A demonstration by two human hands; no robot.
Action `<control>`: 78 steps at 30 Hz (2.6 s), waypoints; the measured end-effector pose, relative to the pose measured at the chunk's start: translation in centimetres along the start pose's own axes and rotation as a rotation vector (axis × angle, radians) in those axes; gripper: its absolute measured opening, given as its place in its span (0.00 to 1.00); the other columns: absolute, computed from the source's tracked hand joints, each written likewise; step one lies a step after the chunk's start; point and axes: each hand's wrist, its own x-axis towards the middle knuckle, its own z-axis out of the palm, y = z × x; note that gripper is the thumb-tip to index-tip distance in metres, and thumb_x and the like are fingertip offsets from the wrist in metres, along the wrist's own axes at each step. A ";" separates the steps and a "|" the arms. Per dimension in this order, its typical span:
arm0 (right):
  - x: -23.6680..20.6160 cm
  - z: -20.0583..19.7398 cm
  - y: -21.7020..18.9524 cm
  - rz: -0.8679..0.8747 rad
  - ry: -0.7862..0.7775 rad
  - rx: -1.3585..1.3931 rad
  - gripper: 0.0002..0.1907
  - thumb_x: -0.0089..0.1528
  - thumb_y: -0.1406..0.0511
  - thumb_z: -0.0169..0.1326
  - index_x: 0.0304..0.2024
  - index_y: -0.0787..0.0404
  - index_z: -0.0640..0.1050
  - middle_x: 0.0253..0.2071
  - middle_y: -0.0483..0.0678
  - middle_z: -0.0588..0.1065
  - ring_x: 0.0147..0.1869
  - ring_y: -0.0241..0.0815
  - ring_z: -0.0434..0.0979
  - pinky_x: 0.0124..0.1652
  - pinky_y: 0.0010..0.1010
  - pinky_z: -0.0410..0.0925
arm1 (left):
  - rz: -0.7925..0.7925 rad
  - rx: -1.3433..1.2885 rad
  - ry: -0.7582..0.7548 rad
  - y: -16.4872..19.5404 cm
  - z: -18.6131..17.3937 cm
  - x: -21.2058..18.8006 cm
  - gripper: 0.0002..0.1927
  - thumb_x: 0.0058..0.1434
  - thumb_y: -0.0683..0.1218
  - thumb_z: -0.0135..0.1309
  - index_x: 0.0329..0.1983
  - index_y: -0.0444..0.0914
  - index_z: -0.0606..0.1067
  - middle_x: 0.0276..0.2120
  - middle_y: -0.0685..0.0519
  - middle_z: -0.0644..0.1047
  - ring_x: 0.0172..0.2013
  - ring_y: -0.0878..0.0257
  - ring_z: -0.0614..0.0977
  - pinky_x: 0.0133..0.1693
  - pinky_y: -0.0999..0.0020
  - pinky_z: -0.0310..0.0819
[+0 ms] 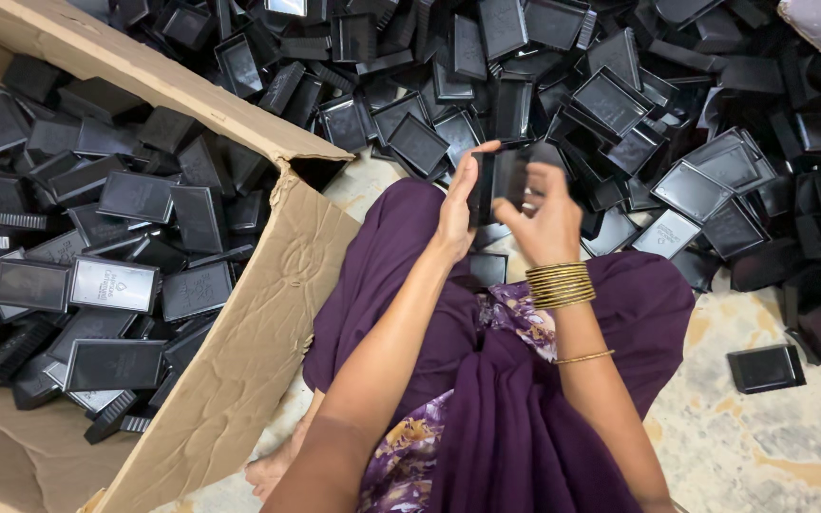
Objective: The person sits on the floor and repeatedly picks up small black plastic containers from a pile, opens them, and places them into a cardboard box. The process is continuous and repetitive.
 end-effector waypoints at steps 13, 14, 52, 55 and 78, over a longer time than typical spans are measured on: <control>-0.8 0.8 -0.3 0.005 -0.110 -0.001 0.45 0.55 0.61 0.70 0.71 0.62 0.64 0.58 0.62 0.77 0.57 0.51 0.82 0.51 0.36 0.76 | 0.046 0.085 0.027 -0.1 0.1 -0.1 0.25 0.78 0.58 0.38 0.67 0.39 0.69 0.57 0.51 0.74 0.55 0.63 0.76 0.58 0.69 0.70; -0.8 0.9 -0.4 -0.020 -0.100 -0.012 0.45 0.55 0.62 0.71 0.70 0.62 0.65 0.59 0.63 0.76 0.58 0.52 0.82 0.52 0.36 0.75 | 0.067 0.084 0.019 0.1 0.3 -0.2 0.25 0.78 0.58 0.38 0.67 0.39 0.69 0.57 0.51 0.74 0.56 0.63 0.76 0.58 0.69 0.70; 11.2 -1.4 3.9 -0.454 0.346 -0.742 0.27 0.48 0.73 0.60 0.51 0.63 0.75 0.56 0.59 0.72 0.62 0.60 0.71 0.61 0.46 0.65 | 0.090 -0.213 0.483 -2.5 -6.0 2.4 0.28 0.73 0.66 0.39 0.47 0.36 0.70 0.32 0.51 0.73 0.28 0.62 0.74 0.30 0.66 0.69; 12.4 -5.7 9.1 -0.338 0.261 -0.785 0.22 0.54 0.72 0.62 0.51 0.63 0.75 0.50 0.57 0.75 0.57 0.60 0.74 0.57 0.49 0.65 | -0.012 -0.182 0.397 -2.6 -5.1 2.6 0.25 0.74 0.63 0.42 0.47 0.37 0.70 0.34 0.51 0.75 0.31 0.61 0.76 0.32 0.65 0.70; 0.2 -1.5 3.1 0.127 -0.019 -0.062 0.28 0.63 0.59 0.66 0.59 0.65 0.73 0.42 0.50 0.77 0.42 0.36 0.74 0.40 0.29 0.69 | 0.140 0.237 0.184 -3.8 -2.0 1.8 0.18 0.71 0.52 0.56 0.51 0.32 0.75 0.46 0.55 0.77 0.48 0.68 0.76 0.52 0.70 0.71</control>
